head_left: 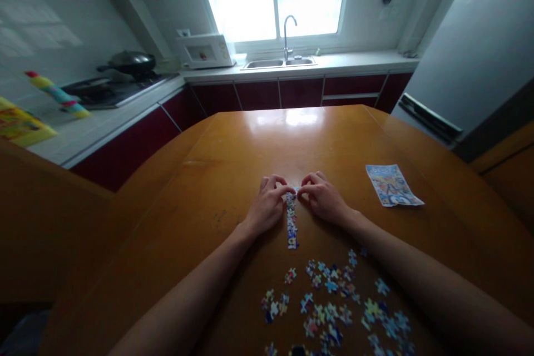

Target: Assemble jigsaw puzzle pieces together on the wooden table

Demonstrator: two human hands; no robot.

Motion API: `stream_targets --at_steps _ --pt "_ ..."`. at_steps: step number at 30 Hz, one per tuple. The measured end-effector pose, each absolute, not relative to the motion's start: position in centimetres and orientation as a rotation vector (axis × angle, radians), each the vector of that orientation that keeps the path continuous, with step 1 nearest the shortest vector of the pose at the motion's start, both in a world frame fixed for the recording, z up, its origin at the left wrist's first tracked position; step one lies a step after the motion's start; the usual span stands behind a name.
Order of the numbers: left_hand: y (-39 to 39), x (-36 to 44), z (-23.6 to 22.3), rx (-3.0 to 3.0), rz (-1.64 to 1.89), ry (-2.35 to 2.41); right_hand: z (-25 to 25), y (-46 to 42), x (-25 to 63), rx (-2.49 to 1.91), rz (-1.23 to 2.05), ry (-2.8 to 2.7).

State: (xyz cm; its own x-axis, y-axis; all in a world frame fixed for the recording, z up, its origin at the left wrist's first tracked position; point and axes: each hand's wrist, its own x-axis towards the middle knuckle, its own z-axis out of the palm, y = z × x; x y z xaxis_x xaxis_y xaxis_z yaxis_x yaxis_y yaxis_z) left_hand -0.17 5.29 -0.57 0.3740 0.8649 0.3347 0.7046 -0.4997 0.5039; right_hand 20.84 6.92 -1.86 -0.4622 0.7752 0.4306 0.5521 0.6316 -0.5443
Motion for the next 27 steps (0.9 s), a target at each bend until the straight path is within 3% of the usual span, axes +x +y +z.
stream_targets --at_steps 8,27 --pt "5.51 -0.20 -0.82 2.310 0.892 1.464 -2.28 7.73 21.30 -1.127 0.481 -1.792" --pt "5.58 -0.32 -0.73 2.374 0.826 1.376 -1.63 6.91 20.81 -1.072 0.462 -2.138"
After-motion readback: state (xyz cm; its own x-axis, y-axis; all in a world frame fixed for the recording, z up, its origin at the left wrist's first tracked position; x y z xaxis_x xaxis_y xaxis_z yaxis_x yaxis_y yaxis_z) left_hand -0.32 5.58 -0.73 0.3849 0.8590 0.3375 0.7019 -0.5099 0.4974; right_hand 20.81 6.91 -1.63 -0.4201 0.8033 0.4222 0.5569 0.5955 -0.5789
